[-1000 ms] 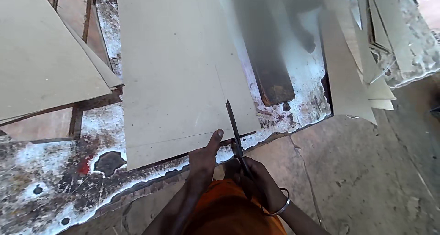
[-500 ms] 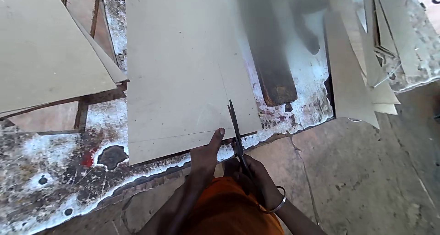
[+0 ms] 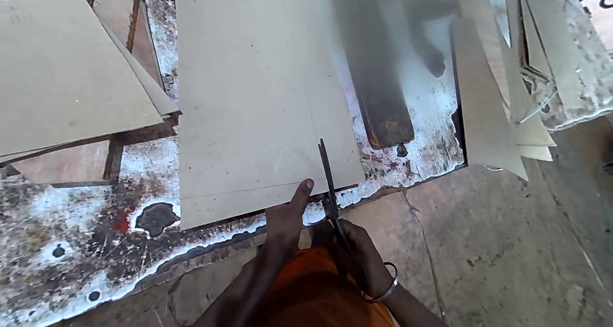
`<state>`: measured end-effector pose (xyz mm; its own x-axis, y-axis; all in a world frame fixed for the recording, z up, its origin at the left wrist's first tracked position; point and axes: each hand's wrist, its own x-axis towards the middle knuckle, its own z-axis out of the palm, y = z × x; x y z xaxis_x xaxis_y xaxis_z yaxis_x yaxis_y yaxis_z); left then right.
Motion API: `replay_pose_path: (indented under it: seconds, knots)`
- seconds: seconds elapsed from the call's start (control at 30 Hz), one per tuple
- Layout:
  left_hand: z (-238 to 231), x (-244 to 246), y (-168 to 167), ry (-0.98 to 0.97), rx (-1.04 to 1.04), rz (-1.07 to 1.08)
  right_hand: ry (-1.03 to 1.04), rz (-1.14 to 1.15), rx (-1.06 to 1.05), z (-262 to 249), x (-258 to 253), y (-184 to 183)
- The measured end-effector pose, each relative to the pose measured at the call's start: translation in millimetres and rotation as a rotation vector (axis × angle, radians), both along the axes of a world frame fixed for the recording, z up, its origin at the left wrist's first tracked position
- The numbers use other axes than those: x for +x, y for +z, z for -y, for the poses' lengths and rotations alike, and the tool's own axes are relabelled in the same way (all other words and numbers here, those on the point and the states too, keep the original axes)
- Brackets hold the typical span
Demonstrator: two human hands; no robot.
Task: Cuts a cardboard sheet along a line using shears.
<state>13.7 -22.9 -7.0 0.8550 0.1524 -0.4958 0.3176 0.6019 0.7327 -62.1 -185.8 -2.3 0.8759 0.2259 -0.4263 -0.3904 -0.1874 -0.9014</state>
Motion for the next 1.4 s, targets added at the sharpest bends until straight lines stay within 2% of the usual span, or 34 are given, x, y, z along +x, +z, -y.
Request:
replay_pose_path:
  seconds: [0.13,0.3,0.6,0.87,1.07,1.23,1.33,1.4]
  knots:
    - [-0.7,-4.3,-2.3,-0.057,0.065,0.005,-0.009,-0.083,0.028,2.7,0.1,7.1]
    - [-4.5,-21.8,-4.7,-0.152,0.123,0.148,0.019,-0.076,-0.002,2.2,-8.5,4.8]
    - [1.3,-25.1,6.6,-0.118,0.13,-0.009,-0.084,-0.151,0.146,-0.2,-16.4,11.5]
    - [2.0,-25.1,3.6,-0.087,0.081,0.017,-0.131,-0.15,0.189,-3.1,-19.9,13.2]
    - [-1.9,-27.8,7.2,-0.154,0.16,0.054,-0.105,-0.221,0.22,0.5,-17.8,24.2]
    - [-7.6,-26.2,3.3,-0.144,0.048,0.067,-0.077,-0.232,0.197,-2.4,-14.6,21.4]
    - [-12.0,-32.9,9.1,-0.297,0.021,0.003,-0.084,-0.279,0.224,1.9,-8.3,28.6]
    - [-18.6,-55.7,19.5,-0.54,0.215,0.117,-0.079,-0.319,0.22,6.4,-6.0,35.0]
